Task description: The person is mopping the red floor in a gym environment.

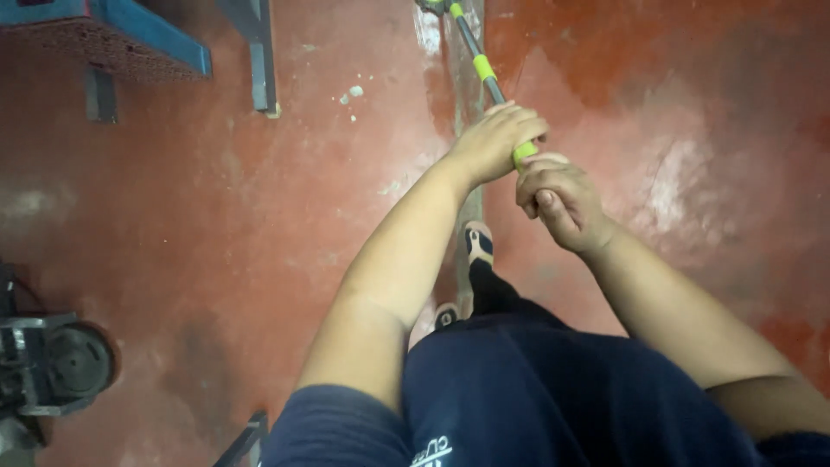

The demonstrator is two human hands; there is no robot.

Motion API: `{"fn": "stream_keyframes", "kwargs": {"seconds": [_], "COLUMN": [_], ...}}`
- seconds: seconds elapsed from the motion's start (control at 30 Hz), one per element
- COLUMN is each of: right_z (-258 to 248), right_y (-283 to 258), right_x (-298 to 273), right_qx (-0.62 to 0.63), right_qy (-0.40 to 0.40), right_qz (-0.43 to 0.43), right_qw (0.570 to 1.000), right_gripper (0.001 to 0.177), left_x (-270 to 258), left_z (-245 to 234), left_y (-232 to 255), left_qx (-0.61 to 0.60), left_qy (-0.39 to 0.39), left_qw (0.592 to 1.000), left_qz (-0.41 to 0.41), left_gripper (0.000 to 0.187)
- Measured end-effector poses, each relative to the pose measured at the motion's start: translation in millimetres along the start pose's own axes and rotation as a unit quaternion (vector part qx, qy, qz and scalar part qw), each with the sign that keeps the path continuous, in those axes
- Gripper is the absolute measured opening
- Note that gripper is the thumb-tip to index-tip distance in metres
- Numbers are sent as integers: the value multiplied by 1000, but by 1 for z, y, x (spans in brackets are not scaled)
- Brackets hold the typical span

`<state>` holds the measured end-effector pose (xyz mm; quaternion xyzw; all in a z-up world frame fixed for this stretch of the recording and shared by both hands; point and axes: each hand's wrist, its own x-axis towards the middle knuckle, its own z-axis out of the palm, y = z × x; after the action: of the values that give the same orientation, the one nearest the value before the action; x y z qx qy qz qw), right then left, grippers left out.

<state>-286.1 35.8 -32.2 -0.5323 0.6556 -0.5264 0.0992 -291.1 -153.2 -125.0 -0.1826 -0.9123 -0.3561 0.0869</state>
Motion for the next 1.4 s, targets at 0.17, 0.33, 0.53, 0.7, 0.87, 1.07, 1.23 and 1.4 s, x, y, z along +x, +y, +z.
{"fn": "stream_keyframes", "kwargs": {"seconds": [0.17,0.33,0.53,0.7,0.87,1.07,1.23,1.4], "right_z": [1,33,54,50,34,27,-6,27], "right_y": [-2,-27,-117,-247,-284,-256,-230,-219], "right_x": [11,-26,-122,-118,-166,-204,-196,-89], "right_qx": [60,47,208,201,17,90,350,75], "right_qy": [-17,-15,12,94,193,-79,-47,-21], "right_qz": [-12,22,148,22,-72,29,292,-301], "right_qw": [998,999,967,975,978,992,889,951], "right_gripper": [38,41,42,43,32,19,28,41], "left_x": [-10,-54,-120,-147,-173,-188,-154,-139], "left_z": [3,13,21,-21,-14,-8,-26,-20], "left_y": [-2,23,131,235,297,299,274,241], "left_qx": [-25,-12,-20,-105,-155,-158,-168,-124], "left_qy": [16,41,45,78,121,42,106,118], "left_qw": [999,998,998,991,960,964,953,959], "left_qz": [-22,-38,-35,1,197,210,228,227], "left_gripper": [15,19,20,51,62,69,55,51]}}
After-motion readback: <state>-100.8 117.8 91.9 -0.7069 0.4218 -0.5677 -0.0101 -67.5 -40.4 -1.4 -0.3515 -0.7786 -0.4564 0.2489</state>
